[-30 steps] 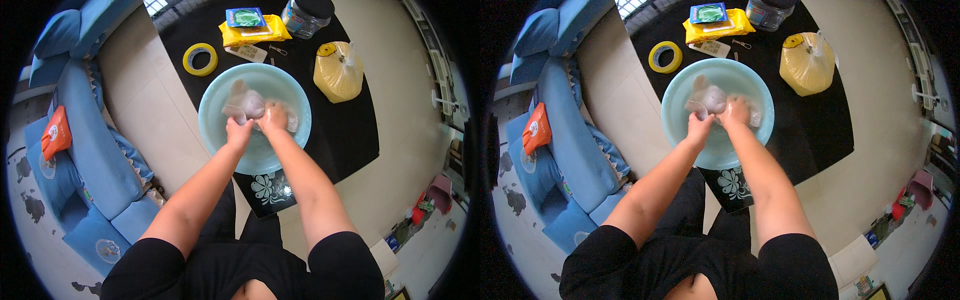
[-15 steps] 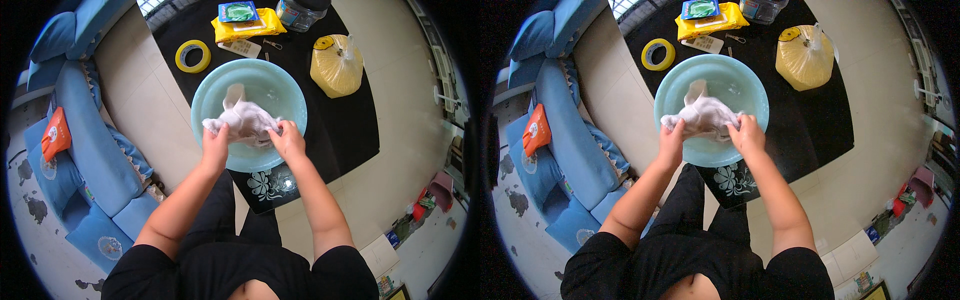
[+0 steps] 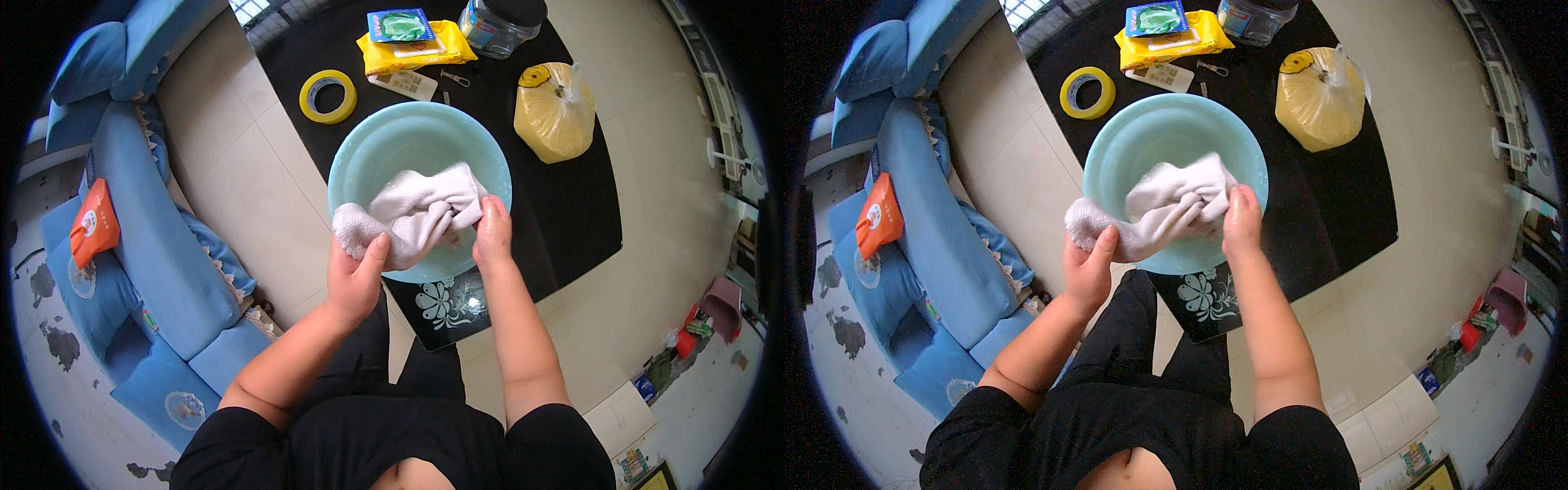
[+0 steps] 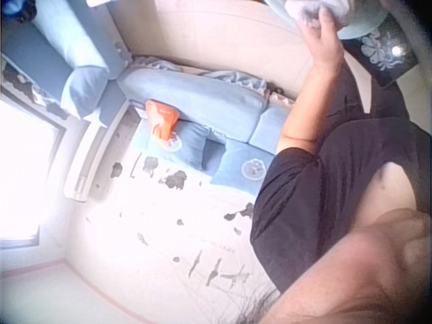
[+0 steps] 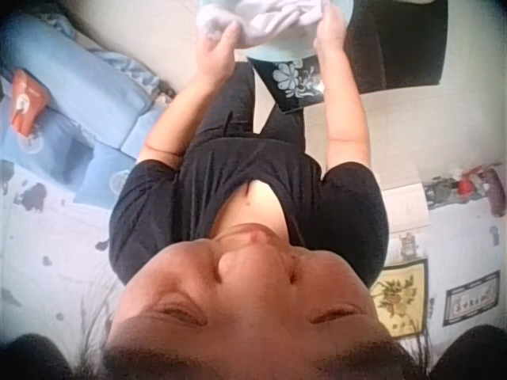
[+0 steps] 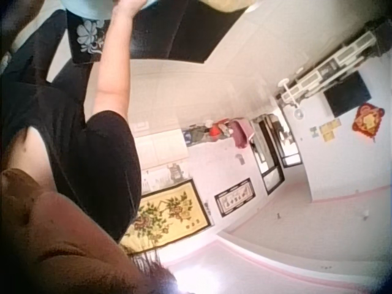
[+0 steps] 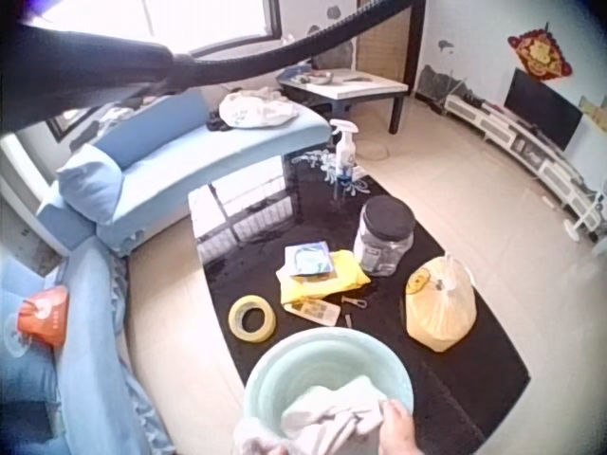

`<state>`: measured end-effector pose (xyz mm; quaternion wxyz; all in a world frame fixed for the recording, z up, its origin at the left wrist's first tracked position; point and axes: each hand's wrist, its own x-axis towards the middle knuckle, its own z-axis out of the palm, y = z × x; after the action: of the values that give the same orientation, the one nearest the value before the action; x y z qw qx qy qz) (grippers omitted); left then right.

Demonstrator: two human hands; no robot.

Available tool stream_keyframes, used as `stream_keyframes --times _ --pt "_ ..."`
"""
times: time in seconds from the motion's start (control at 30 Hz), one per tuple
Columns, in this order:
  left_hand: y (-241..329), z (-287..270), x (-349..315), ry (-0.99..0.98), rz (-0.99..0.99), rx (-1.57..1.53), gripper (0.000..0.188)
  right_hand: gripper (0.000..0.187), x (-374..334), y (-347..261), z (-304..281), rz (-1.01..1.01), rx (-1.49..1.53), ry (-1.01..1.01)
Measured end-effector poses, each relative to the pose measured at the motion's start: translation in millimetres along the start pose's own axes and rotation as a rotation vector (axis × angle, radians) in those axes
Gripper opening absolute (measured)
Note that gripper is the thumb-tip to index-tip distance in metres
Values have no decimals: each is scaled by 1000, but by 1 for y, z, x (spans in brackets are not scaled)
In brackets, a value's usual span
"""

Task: The person cleans the tiled floor with a cloth, then wrings it in a basin of water. They also wipe the inside of a low cabinet and the top of a table, handling a small white box and a plastic bottle during the process.

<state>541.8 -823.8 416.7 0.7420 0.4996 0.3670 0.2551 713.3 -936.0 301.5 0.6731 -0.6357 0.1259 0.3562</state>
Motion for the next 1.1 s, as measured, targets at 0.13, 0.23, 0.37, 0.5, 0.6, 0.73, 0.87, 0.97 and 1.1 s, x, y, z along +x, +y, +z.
stream_keyframes --times 0.13,0.23,0.37,0.5,0.6,0.73,0.87,0.97,1.1 --pt "-1 -13 18 -4 36 289 31 26 -6 -27 -5 -62 92 -68" --pt "-1 -22 38 -108 -90 765 41 22 -33 -63 16 -87 95 -176" --pt "-18 -16 64 -229 -180 1226 45 23 -41 -63 22 -204 -90 -178" --pt "-45 -15 75 -316 -225 1456 59 31 -26 -49 16 -341 -949 -98" --pt "-76 -14 71 -216 32 1627 60 43 -18 -22 15 -525 -1066 -49" --pt "-105 -16 59 -7 374 1675 48 47 -16 -17 17 -885 -1677 -126" --pt "-111 -29 53 -256 91 1486 37 37 -6 -10 38 -864 -1493 -317" --pt "-106 -32 43 -272 36 1406 27 30 14 10 51 -774 -1451 -434" --pt "-92 -31 36 -330 50 1448 18 17 36 28 64 -654 -1574 -391"
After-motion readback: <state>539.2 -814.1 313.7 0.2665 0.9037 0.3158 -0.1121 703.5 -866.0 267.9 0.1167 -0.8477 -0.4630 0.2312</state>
